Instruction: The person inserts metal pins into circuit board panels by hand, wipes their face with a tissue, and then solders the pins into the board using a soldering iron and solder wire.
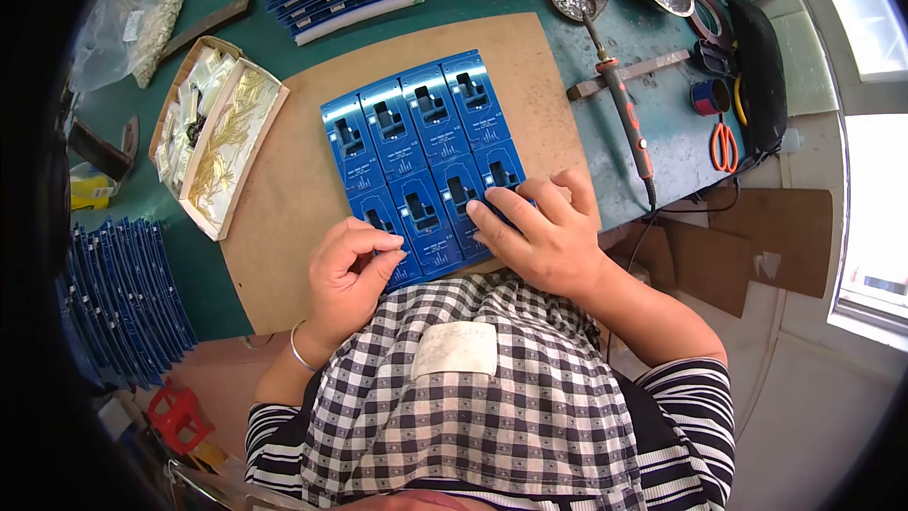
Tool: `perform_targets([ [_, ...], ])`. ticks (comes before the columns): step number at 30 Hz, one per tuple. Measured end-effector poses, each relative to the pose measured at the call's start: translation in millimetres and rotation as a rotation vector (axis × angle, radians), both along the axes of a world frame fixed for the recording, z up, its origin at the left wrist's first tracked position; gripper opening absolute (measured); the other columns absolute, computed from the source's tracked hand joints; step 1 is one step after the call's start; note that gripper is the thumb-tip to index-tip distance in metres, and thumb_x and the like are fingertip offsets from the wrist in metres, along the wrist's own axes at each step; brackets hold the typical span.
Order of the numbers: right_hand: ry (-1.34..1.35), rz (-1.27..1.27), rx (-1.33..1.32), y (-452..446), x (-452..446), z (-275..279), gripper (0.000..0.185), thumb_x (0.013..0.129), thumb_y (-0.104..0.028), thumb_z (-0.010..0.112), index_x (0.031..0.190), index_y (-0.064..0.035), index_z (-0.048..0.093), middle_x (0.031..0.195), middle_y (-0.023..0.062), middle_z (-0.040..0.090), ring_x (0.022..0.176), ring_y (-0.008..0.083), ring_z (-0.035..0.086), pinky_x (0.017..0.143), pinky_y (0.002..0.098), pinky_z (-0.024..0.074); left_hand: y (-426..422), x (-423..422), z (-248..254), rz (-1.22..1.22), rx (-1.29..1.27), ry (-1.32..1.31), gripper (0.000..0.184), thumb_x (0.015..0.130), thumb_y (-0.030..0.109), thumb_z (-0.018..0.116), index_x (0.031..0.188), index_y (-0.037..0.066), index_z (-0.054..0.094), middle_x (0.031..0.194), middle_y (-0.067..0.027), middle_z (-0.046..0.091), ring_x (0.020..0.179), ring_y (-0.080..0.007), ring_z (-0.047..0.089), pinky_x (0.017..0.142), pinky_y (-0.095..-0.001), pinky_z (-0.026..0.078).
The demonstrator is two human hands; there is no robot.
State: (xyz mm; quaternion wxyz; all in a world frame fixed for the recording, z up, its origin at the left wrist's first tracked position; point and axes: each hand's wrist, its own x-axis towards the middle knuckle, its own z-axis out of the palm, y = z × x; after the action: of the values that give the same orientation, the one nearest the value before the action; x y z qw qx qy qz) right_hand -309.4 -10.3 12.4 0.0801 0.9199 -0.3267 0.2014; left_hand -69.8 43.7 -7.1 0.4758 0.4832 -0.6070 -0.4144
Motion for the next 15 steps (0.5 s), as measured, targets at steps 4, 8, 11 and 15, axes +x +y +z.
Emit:
perform_targets([
  [4,0.032,-0.06,0.049,8,0,4,0.042,0.066,-0.034,0.074,0.102,-0.012,0.069,0.106,0.0006,0.063,0.088,0.0178,0.056,0.084,0.0414,0.0392,0,-2,2,-0.01,0.024,-0.004,0.018,0.079,-0.007,0.069,0.093,0.003,0.064,0.083,-0.0049,0.058,0.07,-0.0099,0.053,0.058,-0.0209,0.041],
  [8,0.064,-0.05,0.08,10,3,9,0.044,0.067,-0.035,0.073,0.103,-0.0108,0.069,0.111,0.0018,0.061,0.093,0.0192,0.055,0.087,0.0422,0.0384,2,-2,2,-0.001,0.03,0.003,0.017,0.079,-0.007,0.068,0.092,0.003,0.064,0.083,-0.0051,0.058,0.07,-0.0098,0.054,0.057,-0.0209,0.041],
  [11,0.091,-0.029,0.084,10,3,9,0.045,0.068,-0.036,0.073,0.104,-0.01,0.068,0.114,0.0024,0.06,0.095,0.0193,0.055,0.089,0.042,0.0377,2,-1,3,0.002,0.032,-0.009,0.017,0.079,-0.007,0.068,0.093,0.003,0.065,0.084,-0.0055,0.059,0.069,-0.0097,0.053,0.057,-0.0209,0.041],
  [15,0.1,-0.013,0.107,7,3,11,0.046,0.069,-0.037,0.072,0.105,-0.0091,0.067,0.115,0.0032,0.059,0.096,0.0199,0.054,0.09,0.0421,0.0374,2,-1,5,-0.006,0.031,0.011,0.019,0.079,-0.005,0.069,0.096,0.003,0.066,0.084,-0.0061,0.061,0.067,-0.0086,0.053,0.056,-0.0202,0.04],
])
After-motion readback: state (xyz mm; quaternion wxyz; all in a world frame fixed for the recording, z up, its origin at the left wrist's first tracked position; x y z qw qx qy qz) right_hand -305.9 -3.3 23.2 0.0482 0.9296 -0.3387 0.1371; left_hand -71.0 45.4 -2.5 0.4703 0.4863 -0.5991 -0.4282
